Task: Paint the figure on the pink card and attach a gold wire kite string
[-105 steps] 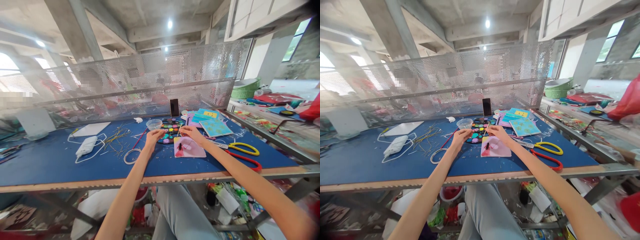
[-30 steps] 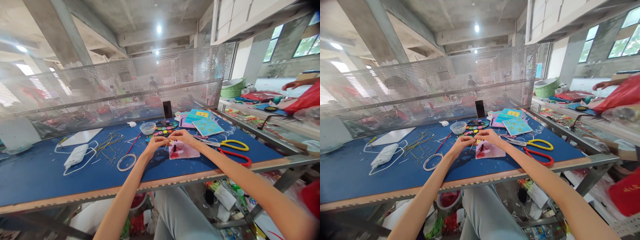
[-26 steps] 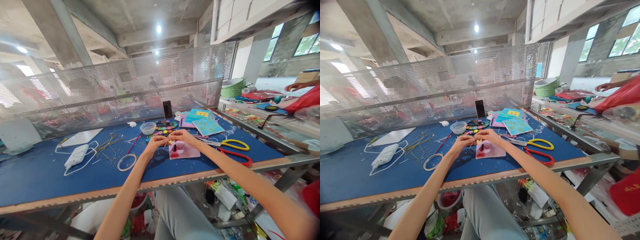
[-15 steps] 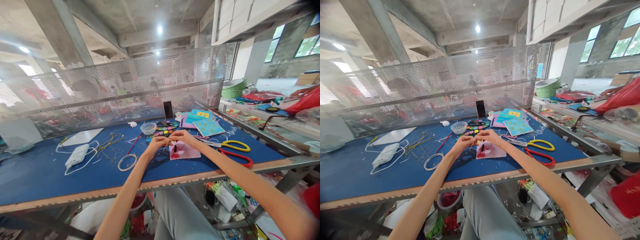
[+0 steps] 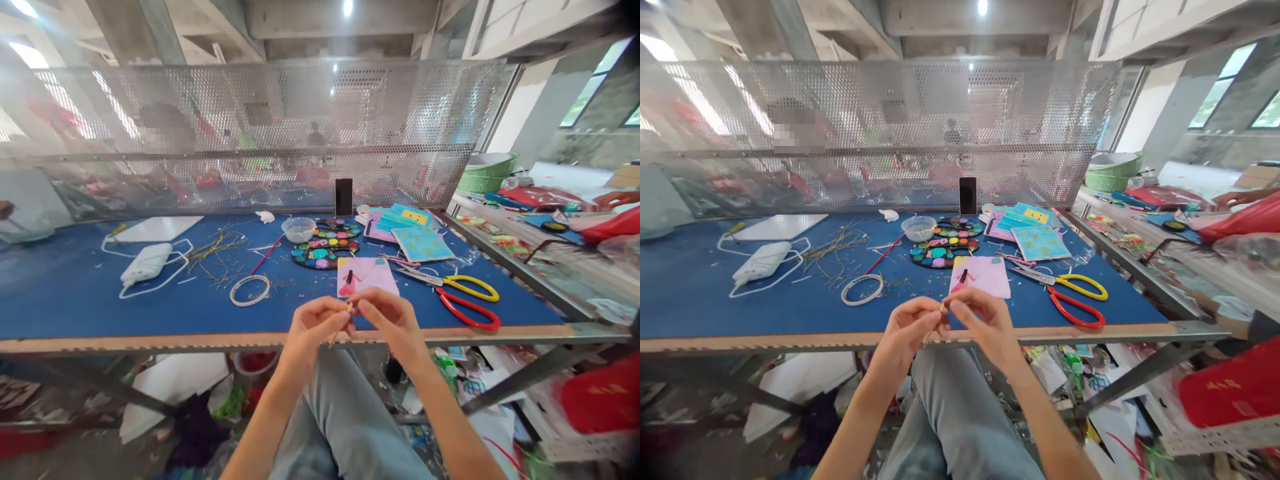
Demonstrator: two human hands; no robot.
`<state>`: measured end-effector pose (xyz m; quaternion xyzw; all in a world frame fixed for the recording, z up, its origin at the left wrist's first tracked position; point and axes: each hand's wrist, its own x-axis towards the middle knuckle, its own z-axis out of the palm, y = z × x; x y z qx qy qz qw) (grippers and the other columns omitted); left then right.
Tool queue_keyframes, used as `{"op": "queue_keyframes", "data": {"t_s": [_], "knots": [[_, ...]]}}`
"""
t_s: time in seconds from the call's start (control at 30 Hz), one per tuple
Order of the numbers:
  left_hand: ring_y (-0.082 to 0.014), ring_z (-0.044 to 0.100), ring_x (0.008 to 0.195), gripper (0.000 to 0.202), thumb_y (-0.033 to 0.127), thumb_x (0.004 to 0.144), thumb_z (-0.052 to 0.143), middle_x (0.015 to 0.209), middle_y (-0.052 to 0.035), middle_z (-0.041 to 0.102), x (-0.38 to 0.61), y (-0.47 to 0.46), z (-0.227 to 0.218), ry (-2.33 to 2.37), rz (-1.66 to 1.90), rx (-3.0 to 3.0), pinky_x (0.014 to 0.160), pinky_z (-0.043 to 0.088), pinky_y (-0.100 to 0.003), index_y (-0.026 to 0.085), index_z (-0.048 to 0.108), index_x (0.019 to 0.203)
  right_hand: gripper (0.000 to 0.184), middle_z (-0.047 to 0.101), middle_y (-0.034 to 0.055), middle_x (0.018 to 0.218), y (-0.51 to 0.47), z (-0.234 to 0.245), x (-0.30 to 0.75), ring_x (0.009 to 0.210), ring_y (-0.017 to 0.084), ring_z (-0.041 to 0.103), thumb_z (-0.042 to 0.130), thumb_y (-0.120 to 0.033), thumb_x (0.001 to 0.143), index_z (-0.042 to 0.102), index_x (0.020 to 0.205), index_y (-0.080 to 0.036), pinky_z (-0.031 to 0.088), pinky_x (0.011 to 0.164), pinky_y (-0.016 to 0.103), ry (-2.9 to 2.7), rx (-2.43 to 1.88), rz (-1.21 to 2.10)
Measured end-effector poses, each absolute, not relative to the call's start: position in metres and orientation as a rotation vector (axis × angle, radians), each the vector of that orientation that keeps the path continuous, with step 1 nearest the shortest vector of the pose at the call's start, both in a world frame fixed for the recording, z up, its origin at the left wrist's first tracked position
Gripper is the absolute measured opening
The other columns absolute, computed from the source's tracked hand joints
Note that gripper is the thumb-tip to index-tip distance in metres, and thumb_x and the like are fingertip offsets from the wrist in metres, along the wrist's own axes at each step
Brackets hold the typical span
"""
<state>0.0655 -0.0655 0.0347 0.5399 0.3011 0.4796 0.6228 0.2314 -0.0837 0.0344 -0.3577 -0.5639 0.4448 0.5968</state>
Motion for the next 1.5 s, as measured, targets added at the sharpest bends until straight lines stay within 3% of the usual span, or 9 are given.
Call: {"op": "queue_keyframes", "data": {"t_s": [0.13, 0.3, 0.5, 0.8, 1.07, 1.5], "knots": [[-0.0198, 0.063, 0.060, 0.022, 0.045, 0.067, 0.081, 0.063, -0.0027, 0.070, 0.071, -0.096, 0.024, 0.760, 1.105, 1.145, 0.060, 0.045, -0.033, 0.024, 0.072, 0.066, 0.015, 0.069, 0.0038, 0.079, -0.113, 0.018, 0.219, 0.075, 0.019, 0.064, 0.073, -0.040, 0.085, 0.075, 0.082, -0.026, 0.053, 0.071, 0.034, -1.234, -0.811, 1.032], [-0.0122, 0.049, 0.041, 0.029, 0.043, 0.067, 0.083, 0.044, 0.0001, 0.060, 0.077, -0.106, 0.019, 0.685, 1.023, 1.021, 0.051, 0.035, -0.028, 0.021, 0.067, 0.056, 0.009, 0.070, 0.0049, 0.080, -0.112, 0.007, 0.222, 0.080, 0.020, 0.065, 0.076, -0.036, 0.082, 0.076, 0.079, -0.027, 0.054, 0.073, 0.033, -1.222, -0.674, 1.043], [-0.0094, 0.054, 0.048, 0.023, 0.031, 0.075, 0.081, 0.044, 0.0007, 0.061, 0.079, -0.116, 0.015, 0.551, 0.985, 0.893, 0.057, 0.038, -0.021, 0.017, 0.069, 0.061, 0.006, 0.069, 0.0039, 0.078, -0.120, -0.004, 0.224, 0.077, 0.017, 0.065, 0.077, -0.031, 0.081, 0.077, 0.079, -0.026, 0.053, 0.071, 0.031, -1.170, -0.631, 1.095], [-0.0067, 0.049, 0.048, 0.021, 0.026, 0.081, 0.076, 0.045, 0.0024, 0.061, 0.076, -0.120, 0.014, 0.464, 0.949, 0.873, 0.059, 0.037, -0.020, 0.016, 0.066, 0.065, 0.002, 0.069, 0.0027, 0.080, -0.123, -0.002, 0.225, 0.078, 0.016, 0.063, 0.076, -0.027, 0.083, 0.077, 0.081, -0.026, 0.051, 0.073, 0.030, -1.212, -0.603, 1.124], [-0.0067, 0.047, 0.046, 0.023, 0.024, 0.080, 0.076, 0.044, 0.0027, 0.058, 0.078, -0.126, 0.017, 0.489, 0.988, 0.896, 0.058, 0.037, -0.021, 0.016, 0.063, 0.064, 0.008, 0.071, 0.0030, 0.082, -0.131, 0.001, 0.228, 0.080, 0.017, 0.065, 0.074, -0.021, 0.084, 0.078, 0.086, -0.027, 0.052, 0.073, 0.030, -1.261, -0.617, 1.041], [-0.0053, 0.046, 0.039, 0.028, 0.028, 0.072, 0.082, 0.047, 0.0037, 0.054, 0.084, -0.136, 0.034, 0.573, 1.010, 0.880, 0.045, 0.035, -0.018, 0.015, 0.060, 0.061, 0.008, 0.068, 0.0025, 0.081, -0.136, 0.011, 0.224, 0.078, 0.017, 0.063, 0.071, -0.016, 0.083, 0.074, 0.083, -0.023, 0.050, 0.073, 0.031, -1.306, -0.613, 0.863]]}}
